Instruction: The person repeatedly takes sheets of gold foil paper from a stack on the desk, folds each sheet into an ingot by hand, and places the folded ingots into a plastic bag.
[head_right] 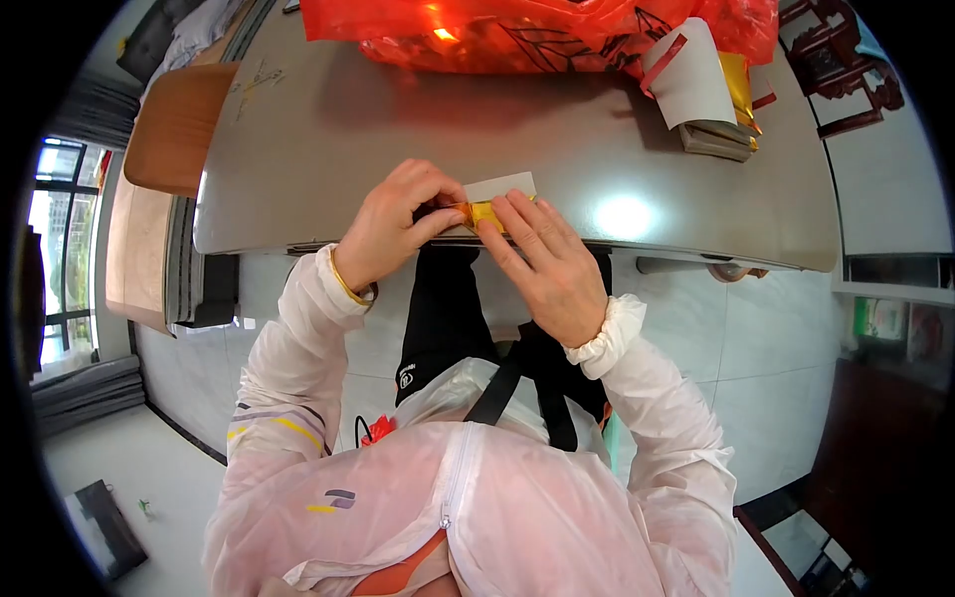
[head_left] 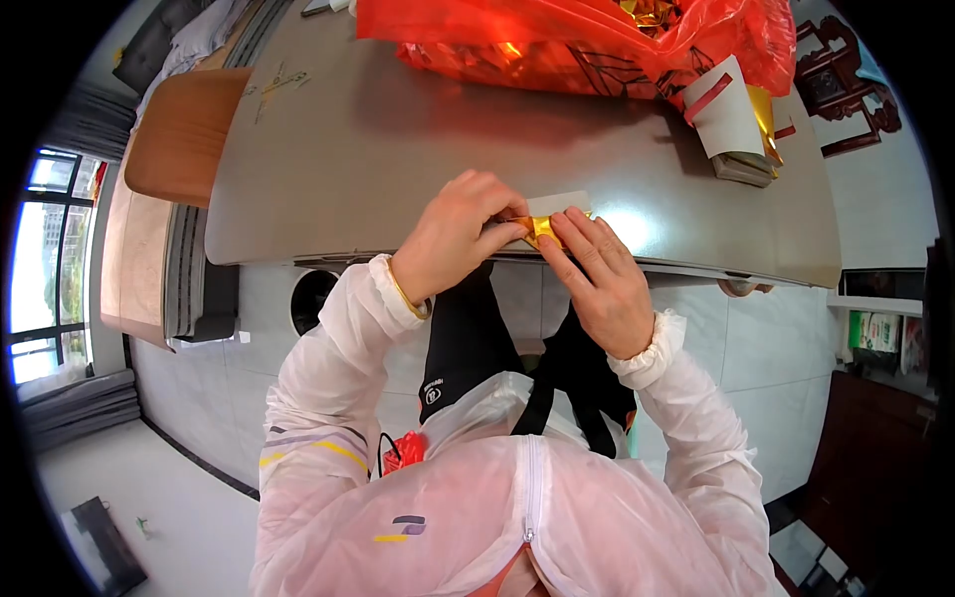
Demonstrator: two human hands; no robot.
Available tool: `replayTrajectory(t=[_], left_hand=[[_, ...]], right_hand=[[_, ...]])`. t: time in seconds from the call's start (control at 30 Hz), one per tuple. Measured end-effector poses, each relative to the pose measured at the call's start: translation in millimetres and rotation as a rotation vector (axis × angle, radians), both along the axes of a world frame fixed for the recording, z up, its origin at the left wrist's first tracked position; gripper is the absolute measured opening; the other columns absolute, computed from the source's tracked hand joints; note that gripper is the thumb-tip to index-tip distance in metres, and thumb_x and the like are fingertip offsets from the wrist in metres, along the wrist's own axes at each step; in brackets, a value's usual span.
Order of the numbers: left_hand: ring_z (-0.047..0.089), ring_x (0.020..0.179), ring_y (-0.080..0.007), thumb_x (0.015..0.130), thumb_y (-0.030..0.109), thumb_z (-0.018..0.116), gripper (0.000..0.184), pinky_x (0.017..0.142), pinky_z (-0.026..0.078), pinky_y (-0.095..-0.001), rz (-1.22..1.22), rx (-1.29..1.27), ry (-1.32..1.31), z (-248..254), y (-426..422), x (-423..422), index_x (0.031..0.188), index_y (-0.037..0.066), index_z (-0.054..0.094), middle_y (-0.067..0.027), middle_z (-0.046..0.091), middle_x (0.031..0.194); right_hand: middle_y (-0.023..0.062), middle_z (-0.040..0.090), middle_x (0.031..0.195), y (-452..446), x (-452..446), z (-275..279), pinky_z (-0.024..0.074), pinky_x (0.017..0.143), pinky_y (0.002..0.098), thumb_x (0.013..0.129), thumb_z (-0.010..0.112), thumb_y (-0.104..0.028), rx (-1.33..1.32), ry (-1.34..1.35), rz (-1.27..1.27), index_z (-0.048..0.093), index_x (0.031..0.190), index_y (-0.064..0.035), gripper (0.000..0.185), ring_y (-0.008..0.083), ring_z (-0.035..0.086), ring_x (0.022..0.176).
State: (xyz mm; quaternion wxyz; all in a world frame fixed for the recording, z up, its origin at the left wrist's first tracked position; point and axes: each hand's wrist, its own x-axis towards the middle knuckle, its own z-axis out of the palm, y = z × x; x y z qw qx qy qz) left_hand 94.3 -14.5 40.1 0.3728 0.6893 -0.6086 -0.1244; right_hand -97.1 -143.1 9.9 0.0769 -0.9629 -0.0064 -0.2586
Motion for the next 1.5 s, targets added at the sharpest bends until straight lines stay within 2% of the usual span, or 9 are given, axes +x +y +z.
replayTrajectory(t=[0.17, 0.23, 0.37, 0.43, 0.57, 0.87, 1.17, 1.37, 1.5], left_hand=[[0.057, 0.086, -0.0261, 0.085, 0.01, 0.07, 0.011, 0.076, 0.047, -0.0347, -0.001, 0.076, 0.078, 3, -1, 2, 0.092, 0.004, 0.064, -0.0079, 0.06, 0.087], [0.057, 0.086, -0.0263, 0.085, 0.01, 0.069, 0.009, 0.077, 0.047, -0.035, -0.029, 0.032, 0.012, -1, -2, 5, 0.092, 0.004, 0.065, -0.0077, 0.061, 0.088], [0.056, 0.089, -0.0267, 0.086, 0.009, 0.067, 0.006, 0.079, 0.046, -0.0354, -0.032, 0.035, 0.008, -2, -3, 9, 0.091, 0.005, 0.067, -0.0072, 0.061, 0.09], [0.056, 0.089, -0.0264, 0.086, 0.009, 0.068, 0.006, 0.079, 0.046, -0.0353, -0.121, 0.022, -0.001, 0, 0, 14, 0.091, 0.005, 0.068, -0.0071, 0.062, 0.09], [0.055, 0.09, -0.0258, 0.084, 0.01, 0.07, 0.007, 0.078, 0.046, -0.035, -0.21, -0.018, -0.029, 2, 10, 20, 0.09, 0.006, 0.069, -0.0064, 0.062, 0.09], [0.054, 0.084, -0.0274, 0.083, 0.015, 0.072, 0.011, 0.075, 0.045, -0.0378, 0.027, 0.035, -0.026, 2, 0, 8, 0.084, 0.006, 0.065, -0.006, 0.059, 0.084], [0.053, 0.081, -0.0262, 0.081, 0.015, 0.073, 0.015, 0.071, 0.044, -0.035, -0.021, 0.039, -0.003, 2, -2, 13, 0.084, 0.006, 0.062, -0.0064, 0.057, 0.079], [0.054, 0.085, -0.0294, 0.08, 0.014, 0.073, 0.014, 0.075, 0.044, -0.0387, 0.102, 0.043, -0.111, 1, -4, -2, 0.084, 0.007, 0.061, -0.0074, 0.057, 0.085], [0.053, 0.09, -0.0298, 0.081, 0.009, 0.07, 0.012, 0.078, 0.044, -0.0378, 0.191, -0.028, -0.164, -6, 0, -11, 0.089, 0.006, 0.062, -0.0089, 0.057, 0.091]], right_hand=[[0.0171, 0.055, 0.135, -1, -1, -1, 0.0433, 0.107, 0.0467, 0.084, 0.057, -0.007, 0.005, -0.002, 0.02, 0.059, 0.13, -0.0096, 0.046, 0.0332, 0.051, 0.129], [0.0171, 0.055, 0.135, -1, -2, 1, 0.0427, 0.107, 0.0467, 0.083, 0.058, -0.006, 0.008, 0.021, 0.025, 0.059, 0.131, -0.0112, 0.048, 0.0333, 0.051, 0.13], [0.0165, 0.055, 0.136, -1, -1, 0, 0.0416, 0.108, 0.0468, 0.081, 0.06, -0.005, 0.068, 0.003, 0.027, 0.06, 0.129, -0.0103, 0.047, 0.0332, 0.05, 0.13], [0.0161, 0.055, 0.136, 0, -1, -3, 0.0412, 0.108, 0.0465, 0.081, 0.06, -0.004, 0.153, -0.005, 0.013, 0.061, 0.127, -0.0099, 0.047, 0.0327, 0.05, 0.13], [0.0157, 0.055, 0.136, -2, -2, -1, 0.0412, 0.108, 0.0462, 0.08, 0.06, -0.003, 0.104, 0.007, 0.026, 0.062, 0.125, -0.0092, 0.045, 0.0319, 0.051, 0.13], [0.015, 0.054, 0.137, 2, 1, -1, 0.0378, 0.11, 0.0455, 0.08, 0.058, -0.002, 0.094, 0.031, -0.002, 0.061, 0.128, -0.012, 0.049, 0.0309, 0.049, 0.132], [0.0151, 0.054, 0.138, 5, 2, 0, 0.0373, 0.11, 0.046, 0.08, 0.059, -0.002, 0.076, 0.028, -0.011, 0.061, 0.129, -0.0156, 0.051, 0.0304, 0.049, 0.132], [0.0151, 0.056, 0.135, 7, 3, 4, 0.0399, 0.108, 0.0472, 0.079, 0.059, -0.003, 0.089, 0.024, -0.025, 0.064, 0.125, -0.0143, 0.047, 0.0305, 0.051, 0.13], [0.015, 0.058, 0.13, 9, 5, 7, 0.041, 0.106, 0.0478, 0.078, 0.061, -0.003, 0.126, 0.003, -0.038, 0.067, 0.118, -0.0125, 0.041, 0.0307, 0.054, 0.126]])
